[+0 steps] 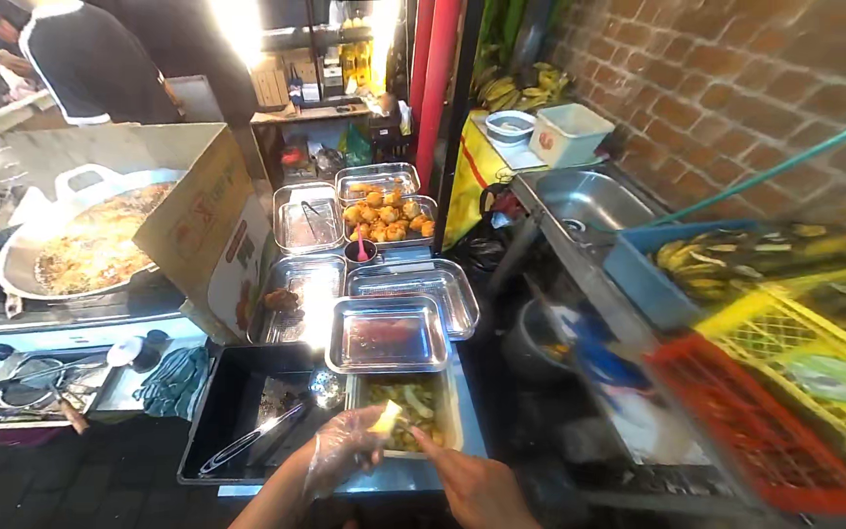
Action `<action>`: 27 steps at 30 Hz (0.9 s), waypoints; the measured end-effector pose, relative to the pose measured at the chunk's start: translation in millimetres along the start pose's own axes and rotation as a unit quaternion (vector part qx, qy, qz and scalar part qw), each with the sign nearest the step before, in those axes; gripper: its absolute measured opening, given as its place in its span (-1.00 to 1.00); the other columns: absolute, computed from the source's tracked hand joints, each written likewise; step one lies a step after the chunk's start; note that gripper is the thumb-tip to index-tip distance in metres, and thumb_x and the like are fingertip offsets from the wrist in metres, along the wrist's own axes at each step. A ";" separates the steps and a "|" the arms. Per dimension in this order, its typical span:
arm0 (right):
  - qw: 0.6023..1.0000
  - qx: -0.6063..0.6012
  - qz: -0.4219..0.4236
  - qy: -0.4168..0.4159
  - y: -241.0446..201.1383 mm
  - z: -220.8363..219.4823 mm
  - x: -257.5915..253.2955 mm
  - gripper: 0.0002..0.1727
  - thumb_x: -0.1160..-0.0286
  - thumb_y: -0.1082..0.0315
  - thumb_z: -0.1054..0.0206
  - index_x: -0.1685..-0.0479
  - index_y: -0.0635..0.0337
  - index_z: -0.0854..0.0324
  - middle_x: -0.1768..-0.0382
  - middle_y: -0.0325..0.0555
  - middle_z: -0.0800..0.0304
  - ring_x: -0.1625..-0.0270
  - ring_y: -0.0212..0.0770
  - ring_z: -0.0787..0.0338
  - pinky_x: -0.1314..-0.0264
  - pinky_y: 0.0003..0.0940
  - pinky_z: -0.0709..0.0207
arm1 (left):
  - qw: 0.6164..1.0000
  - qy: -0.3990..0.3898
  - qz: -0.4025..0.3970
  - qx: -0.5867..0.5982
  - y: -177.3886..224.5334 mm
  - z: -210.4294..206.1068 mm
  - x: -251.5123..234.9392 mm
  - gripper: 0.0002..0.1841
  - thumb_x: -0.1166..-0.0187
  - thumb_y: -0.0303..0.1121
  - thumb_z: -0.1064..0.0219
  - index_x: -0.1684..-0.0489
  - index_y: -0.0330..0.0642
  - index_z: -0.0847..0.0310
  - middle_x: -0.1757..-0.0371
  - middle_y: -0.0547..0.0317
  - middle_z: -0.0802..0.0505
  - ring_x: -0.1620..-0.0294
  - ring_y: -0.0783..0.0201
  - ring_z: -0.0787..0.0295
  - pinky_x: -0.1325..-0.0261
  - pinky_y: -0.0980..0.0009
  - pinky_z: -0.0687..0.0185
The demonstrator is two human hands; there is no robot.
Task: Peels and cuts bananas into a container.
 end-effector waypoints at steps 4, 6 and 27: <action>1.000 0.007 -0.012 -0.005 -4.1 2.3 -7.9 -0.48 -0.77 0.22 -0.04 -0.66 -0.37 -0.54 0.60 -0.27 -0.69 0.69 -0.18 -0.64 0.72 -0.18 -0.46 | 0.999 -0.019 0.011 0.028 -3.8 13.4 1.1 -0.52 -0.53 -0.36 -0.36 -0.48 -0.06 -0.55 0.11 0.13 -0.80 0.41 0.39 -0.67 0.40 0.50 -0.61; 1.000 -0.009 -0.020 0.012 -8.9 6.6 -8.4 -0.49 -0.79 0.22 -0.03 -0.65 -0.33 -0.55 0.60 -0.27 -0.70 0.68 -0.19 -0.64 0.71 -0.19 -0.47 | 0.999 0.005 0.001 0.047 -2.6 15.6 0.8 -0.52 -0.54 -0.45 -0.33 -0.49 -0.14 -0.54 -0.21 0.00 -0.83 0.11 0.26 -0.82 0.11 0.39 -0.76; 0.998 -0.043 -0.040 -0.009 -21.8 5.2 -11.4 -0.49 -0.76 0.25 -0.08 -0.66 -0.22 -0.55 0.54 -0.24 -0.76 0.66 -0.18 -0.69 0.70 -0.16 -0.53 | 0.954 0.039 -0.120 0.273 -7.5 -2.2 -28.4 -0.50 -0.67 -0.53 0.00 -0.61 -0.43 -0.36 -0.57 -0.29 -0.62 -0.54 -0.07 -0.61 -0.56 0.08 -0.54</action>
Point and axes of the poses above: each hand's wrist, its own x-axis away from the middle knuckle, its own z-axis out of the back of the hand, y = z × x, the point moved 4 cm from there along -x, towards the middle knuckle
